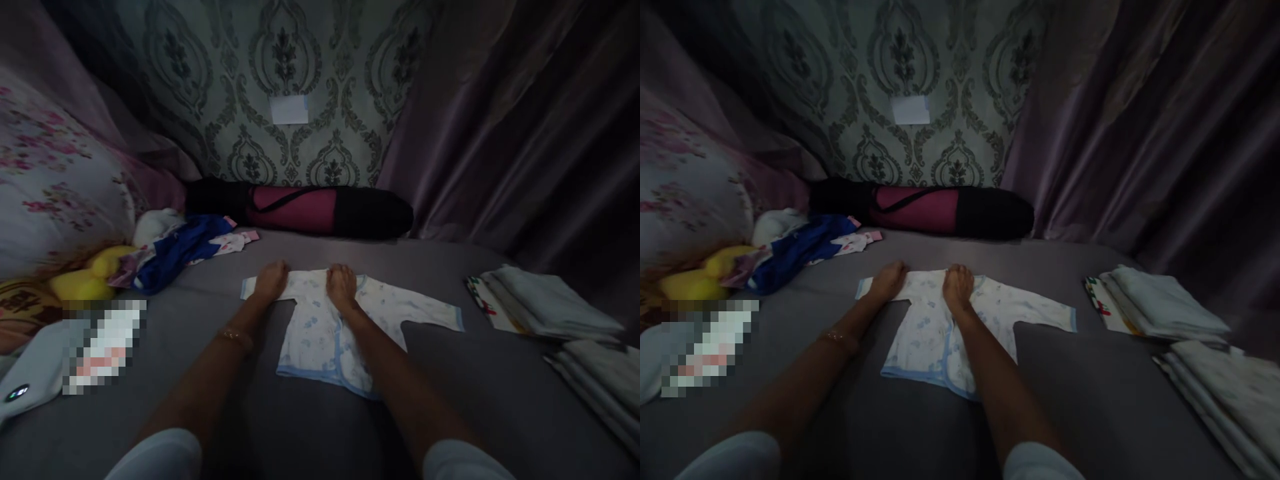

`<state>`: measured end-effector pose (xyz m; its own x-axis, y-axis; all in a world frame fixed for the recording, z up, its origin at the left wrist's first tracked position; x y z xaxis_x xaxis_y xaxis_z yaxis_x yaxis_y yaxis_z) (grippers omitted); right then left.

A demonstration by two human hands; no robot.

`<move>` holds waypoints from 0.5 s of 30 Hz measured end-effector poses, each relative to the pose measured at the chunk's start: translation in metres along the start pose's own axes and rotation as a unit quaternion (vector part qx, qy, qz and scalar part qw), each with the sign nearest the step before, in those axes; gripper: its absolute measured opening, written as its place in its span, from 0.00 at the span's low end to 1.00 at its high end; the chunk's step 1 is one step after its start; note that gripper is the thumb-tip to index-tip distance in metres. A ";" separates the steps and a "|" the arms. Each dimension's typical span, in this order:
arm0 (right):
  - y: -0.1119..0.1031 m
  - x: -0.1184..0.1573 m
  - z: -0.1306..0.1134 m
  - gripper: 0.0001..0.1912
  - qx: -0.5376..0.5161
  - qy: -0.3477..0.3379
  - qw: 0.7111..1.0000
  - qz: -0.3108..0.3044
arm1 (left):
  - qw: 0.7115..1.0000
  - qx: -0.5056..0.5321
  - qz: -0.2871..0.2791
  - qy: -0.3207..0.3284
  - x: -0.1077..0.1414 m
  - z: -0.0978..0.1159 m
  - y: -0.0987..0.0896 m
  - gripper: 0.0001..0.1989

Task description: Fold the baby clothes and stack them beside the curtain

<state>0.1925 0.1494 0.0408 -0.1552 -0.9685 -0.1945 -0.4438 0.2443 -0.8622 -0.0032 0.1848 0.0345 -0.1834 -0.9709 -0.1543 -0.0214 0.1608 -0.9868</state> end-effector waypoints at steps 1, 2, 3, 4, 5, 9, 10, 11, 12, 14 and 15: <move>0.000 0.001 -0.001 0.16 0.002 -0.001 1.000 0.000 | 1.000 -0.007 0.004 -0.018 0.001 -0.003 0.001 0.16; 0.001 0.000 -0.003 0.17 0.000 -0.001 1.000 -0.006 | 0.999 -0.014 0.006 -0.035 0.002 -0.006 0.001 0.17; 0.001 -0.001 -0.004 0.17 -0.006 -0.002 1.000 -0.017 | 0.999 -0.020 0.006 -0.046 0.002 -0.007 0.001 0.17; -0.001 -0.003 -0.004 0.16 -0.016 -0.004 0.999 -0.033 | 0.998 -0.025 0.004 -0.052 0.003 -0.008 0.000 0.18; -0.003 -0.005 -0.004 0.16 -0.029 -0.009 0.998 -0.054 | 0.998 -0.029 0.001 -0.052 0.003 -0.008 -0.002 0.18; -0.036 -0.007 0.018 0.17 -0.068 -0.031 0.991 -0.109 | 0.999 -0.030 0.007 -0.008 0.004 -0.002 -0.017 0.19; -0.049 -0.003 0.030 0.19 -0.071 -0.036 0.992 -0.102 | 1.000 -0.025 0.013 0.010 0.005 0.002 -0.021 0.19; -0.063 0.003 0.042 0.21 -0.070 -0.041 0.993 -0.087 | 0.999 -0.015 0.021 0.038 0.007 0.009 -0.024 0.20; -0.076 0.011 0.055 0.22 -0.058 -0.051 0.995 -0.057 | 0.997 -0.002 0.029 0.073 0.011 0.018 -0.025 0.21; -0.092 0.029 0.077 0.25 -0.011 -0.066 0.997 -0.030 | 0.989 0.023 0.037 0.142 0.021 0.041 -0.023 0.24; -0.093 0.038 0.087 0.27 0.011 -0.067 0.997 -0.033 | 0.984 0.031 0.034 0.170 0.027 0.053 -0.019 0.26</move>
<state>0.3045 0.0852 0.0734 -0.0060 -0.9806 -0.1958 -0.4298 0.1793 -0.8850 0.0444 0.1466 0.0466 -0.5010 -0.8411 -0.2039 0.0599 0.2013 -0.9777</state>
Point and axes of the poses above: each hand's wrist, its own x-axis away from the middle knuckle, its own y-axis out of the palm, z = x × y, the point moved 6 cm from there along -x, towards the middle knuckle, and after that the axes turned 11 degrees about -x, right-handed, at the moved point
